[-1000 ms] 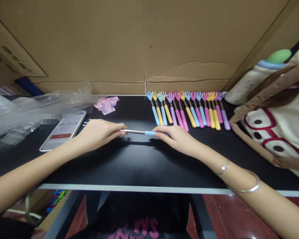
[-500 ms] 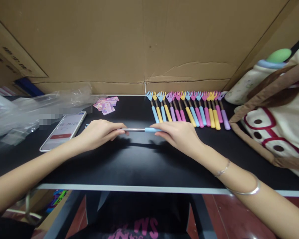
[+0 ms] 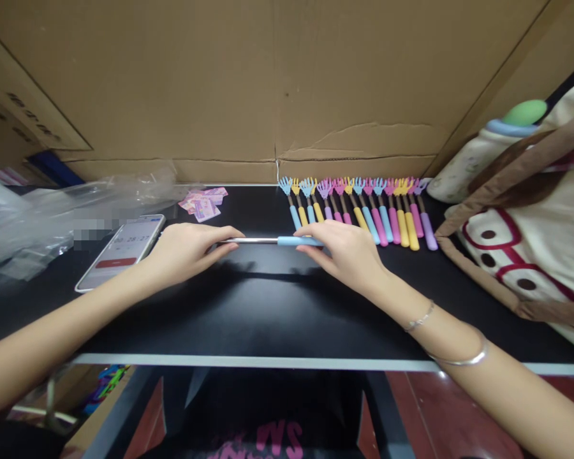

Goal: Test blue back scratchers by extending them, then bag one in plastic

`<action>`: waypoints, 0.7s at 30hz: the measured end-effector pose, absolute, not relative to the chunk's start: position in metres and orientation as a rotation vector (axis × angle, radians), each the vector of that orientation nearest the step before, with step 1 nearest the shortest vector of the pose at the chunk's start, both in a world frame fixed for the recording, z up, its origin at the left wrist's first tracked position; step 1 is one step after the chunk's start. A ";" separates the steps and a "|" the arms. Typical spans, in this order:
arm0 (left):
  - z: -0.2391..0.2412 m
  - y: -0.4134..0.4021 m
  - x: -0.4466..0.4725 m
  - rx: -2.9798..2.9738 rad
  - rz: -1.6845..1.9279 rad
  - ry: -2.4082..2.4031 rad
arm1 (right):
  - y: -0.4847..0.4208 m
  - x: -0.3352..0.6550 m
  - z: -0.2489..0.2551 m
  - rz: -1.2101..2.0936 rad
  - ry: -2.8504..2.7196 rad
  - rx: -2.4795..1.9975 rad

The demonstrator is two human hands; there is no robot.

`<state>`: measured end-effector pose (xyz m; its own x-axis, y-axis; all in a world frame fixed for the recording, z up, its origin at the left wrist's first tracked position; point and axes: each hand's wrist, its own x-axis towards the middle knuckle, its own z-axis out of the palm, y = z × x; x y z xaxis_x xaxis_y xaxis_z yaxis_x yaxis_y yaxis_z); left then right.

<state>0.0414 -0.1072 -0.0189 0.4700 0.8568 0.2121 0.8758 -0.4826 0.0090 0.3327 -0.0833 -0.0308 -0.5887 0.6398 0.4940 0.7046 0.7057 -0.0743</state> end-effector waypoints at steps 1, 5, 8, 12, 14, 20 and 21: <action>-0.018 -0.107 0.040 -2.581 -0.280 -1.525 | -0.082 0.333 -0.030 -0.141 -2.413 -1.044; -0.015 -0.103 0.033 -2.537 -0.159 -1.448 | -0.075 0.339 -0.028 0.017 -2.400 -1.089; -0.016 -0.097 0.027 -2.537 -0.079 -1.407 | -0.068 0.345 -0.028 0.135 -2.392 -1.102; -0.021 -0.090 0.020 -2.530 -0.140 -1.389 | -0.062 0.348 -0.028 0.258 -2.382 -1.104; -0.023 -0.088 0.019 -2.530 -0.218 -1.362 | -0.062 0.348 -0.029 0.334 -2.372 -1.089; -0.024 -0.088 0.017 -2.544 -0.379 -1.304 | -0.065 0.349 -0.029 0.450 -2.307 -1.114; -0.024 -0.089 0.016 -2.546 -0.389 -1.291 | -0.065 0.349 -0.028 0.455 -2.313 -1.124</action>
<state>0.0161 -0.0886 -0.0236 0.5693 0.7440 0.3497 0.8135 -0.5713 -0.1088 0.3494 -0.0654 -0.0285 -0.5176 0.7981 0.3083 0.6220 0.5985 -0.5049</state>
